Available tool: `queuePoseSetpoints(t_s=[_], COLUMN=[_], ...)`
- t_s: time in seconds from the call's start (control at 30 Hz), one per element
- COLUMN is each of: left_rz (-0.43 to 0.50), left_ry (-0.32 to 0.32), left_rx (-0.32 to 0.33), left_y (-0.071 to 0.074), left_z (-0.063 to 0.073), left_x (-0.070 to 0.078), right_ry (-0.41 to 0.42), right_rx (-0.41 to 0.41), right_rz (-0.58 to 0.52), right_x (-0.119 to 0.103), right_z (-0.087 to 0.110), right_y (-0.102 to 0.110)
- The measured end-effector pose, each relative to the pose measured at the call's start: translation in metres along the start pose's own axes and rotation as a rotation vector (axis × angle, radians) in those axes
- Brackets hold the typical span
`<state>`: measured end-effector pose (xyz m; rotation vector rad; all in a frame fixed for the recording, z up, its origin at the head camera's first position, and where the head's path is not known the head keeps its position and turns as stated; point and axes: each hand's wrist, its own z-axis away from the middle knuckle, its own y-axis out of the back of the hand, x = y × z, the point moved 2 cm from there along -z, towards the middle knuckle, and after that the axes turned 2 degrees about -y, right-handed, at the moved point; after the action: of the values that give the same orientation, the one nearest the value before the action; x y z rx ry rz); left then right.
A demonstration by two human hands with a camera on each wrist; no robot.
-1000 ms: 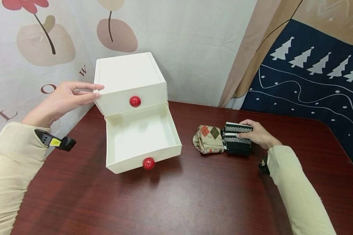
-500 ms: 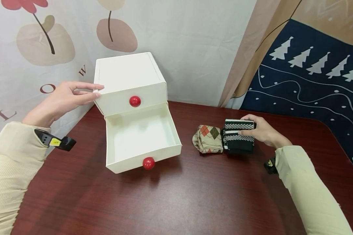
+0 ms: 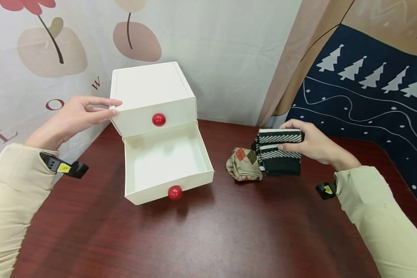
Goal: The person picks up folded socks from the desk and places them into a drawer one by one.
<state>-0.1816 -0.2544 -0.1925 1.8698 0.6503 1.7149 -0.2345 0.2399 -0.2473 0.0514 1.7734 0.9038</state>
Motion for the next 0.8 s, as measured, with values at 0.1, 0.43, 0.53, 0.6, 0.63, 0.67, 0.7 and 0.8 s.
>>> queuePoseSetpoints(t_s=[0.1, 0.43, 0.53, 0.6, 0.63, 0.67, 0.7, 0.8], left_rz=[-0.002, -0.004, 0.001, 0.000, 0.003, 0.005, 0.004, -0.003], left_ry=[0.006, -0.005, -0.002, 0.001, 0.002, 0.002, 0.001, -0.006], left_rx=[-0.002, 0.012, 0.014, 0.012, 0.010, 0.008, 0.005, 0.004], left_y=[0.001, 0.001, 0.001, 0.001, 0.001, 0.001, 0.001, 0.001], left_z=[0.001, 0.002, 0.003, 0.004, 0.004, 0.003, 0.003, 0.002], left_x=[0.000, 0.001, 0.001, 0.001, 0.001, 0.001, 0.001, 0.002], right_ry=[0.077, 0.272, 0.296, 0.294, 0.295, 0.291, 0.291, 0.271], right_rx=[-0.033, -0.128, -0.161, -0.188, -0.198, -0.204, -0.211, -0.235], right_rz=[0.019, 0.157, 0.167, 0.160, 0.157, 0.150, 0.145, 0.106], right_x=[-0.023, -0.094, -0.108, -0.116, -0.119, -0.122, -0.124, -0.131], right_z=[-0.006, -0.035, -0.048, -0.057, -0.062, -0.067, -0.071, -0.083], right_y=[0.000, -0.021, -0.031, -0.038, -0.041, -0.045, -0.049, -0.062])
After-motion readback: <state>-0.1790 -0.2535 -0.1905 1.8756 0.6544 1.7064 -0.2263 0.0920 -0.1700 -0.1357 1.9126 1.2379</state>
